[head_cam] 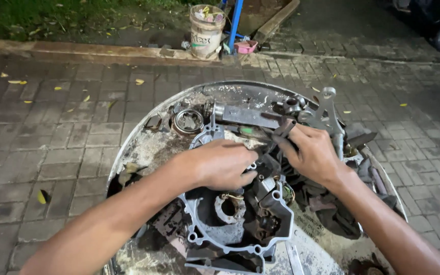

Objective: Cleaning an engine casing by scraping off residue and dirt with a small tool.

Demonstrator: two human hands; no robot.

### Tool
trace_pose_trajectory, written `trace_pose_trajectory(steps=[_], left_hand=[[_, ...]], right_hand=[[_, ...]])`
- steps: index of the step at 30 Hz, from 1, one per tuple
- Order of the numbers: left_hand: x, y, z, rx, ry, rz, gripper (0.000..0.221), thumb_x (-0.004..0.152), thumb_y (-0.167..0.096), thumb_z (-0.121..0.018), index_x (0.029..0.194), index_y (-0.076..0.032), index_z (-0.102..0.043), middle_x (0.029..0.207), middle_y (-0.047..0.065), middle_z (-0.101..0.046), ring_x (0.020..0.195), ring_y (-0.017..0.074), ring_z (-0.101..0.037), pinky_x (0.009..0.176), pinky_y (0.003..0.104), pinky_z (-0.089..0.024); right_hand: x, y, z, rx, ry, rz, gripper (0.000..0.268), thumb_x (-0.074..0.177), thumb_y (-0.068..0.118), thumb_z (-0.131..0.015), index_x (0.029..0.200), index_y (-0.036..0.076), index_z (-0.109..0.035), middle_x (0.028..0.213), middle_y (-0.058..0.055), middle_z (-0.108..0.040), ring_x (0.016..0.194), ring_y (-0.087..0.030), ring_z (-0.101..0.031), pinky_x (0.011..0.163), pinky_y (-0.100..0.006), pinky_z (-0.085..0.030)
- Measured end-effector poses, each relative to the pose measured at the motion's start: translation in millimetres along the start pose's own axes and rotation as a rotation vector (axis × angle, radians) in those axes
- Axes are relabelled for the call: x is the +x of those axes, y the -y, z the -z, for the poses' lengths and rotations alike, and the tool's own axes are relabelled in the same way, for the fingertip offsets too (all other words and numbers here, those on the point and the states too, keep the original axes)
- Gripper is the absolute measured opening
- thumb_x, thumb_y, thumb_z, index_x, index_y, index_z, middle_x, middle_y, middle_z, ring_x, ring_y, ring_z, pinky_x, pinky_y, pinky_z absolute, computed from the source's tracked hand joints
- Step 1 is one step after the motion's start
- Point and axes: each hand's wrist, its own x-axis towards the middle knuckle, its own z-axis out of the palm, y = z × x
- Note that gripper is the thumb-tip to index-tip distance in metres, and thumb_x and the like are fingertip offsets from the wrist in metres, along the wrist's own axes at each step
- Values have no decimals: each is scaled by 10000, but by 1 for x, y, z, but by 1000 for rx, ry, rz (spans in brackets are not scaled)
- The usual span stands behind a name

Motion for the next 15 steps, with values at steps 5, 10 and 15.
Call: trace_pose_trajectory(steps=[5, 10, 15], left_hand=[[2, 0, 3, -29, 41, 21, 357, 978, -363, -478, 949, -64, -672, 733, 168, -740, 792, 318, -751, 819, 477, -594], [1, 0, 8, -19, 67, 19, 362, 957, -384, -491, 953, -68, -668, 692, 160, -718, 762, 331, -750, 755, 490, -599], [-2, 1, 8, -78, 83, 8, 315, 1001, -329, -467, 978, -85, -665, 635, 106, -699, 626, 231, -723, 737, 422, -615]], right_hand=[[-16, -32, -2, 6, -49, -66, 109, 944, 150, -753, 1044, 109, -738, 897, -110, -755, 857, -366, -736, 710, -436, -587], [-12, -18, -7, 32, -17, -38, 129, 914, 120, -750, 1030, 72, -721, 873, -157, -749, 839, -402, -732, 676, -480, -579], [-16, -37, -4, -12, -28, -73, 111, 946, 145, -743, 1050, 108, -732, 890, -95, -749, 848, -355, -733, 694, -433, -581]])
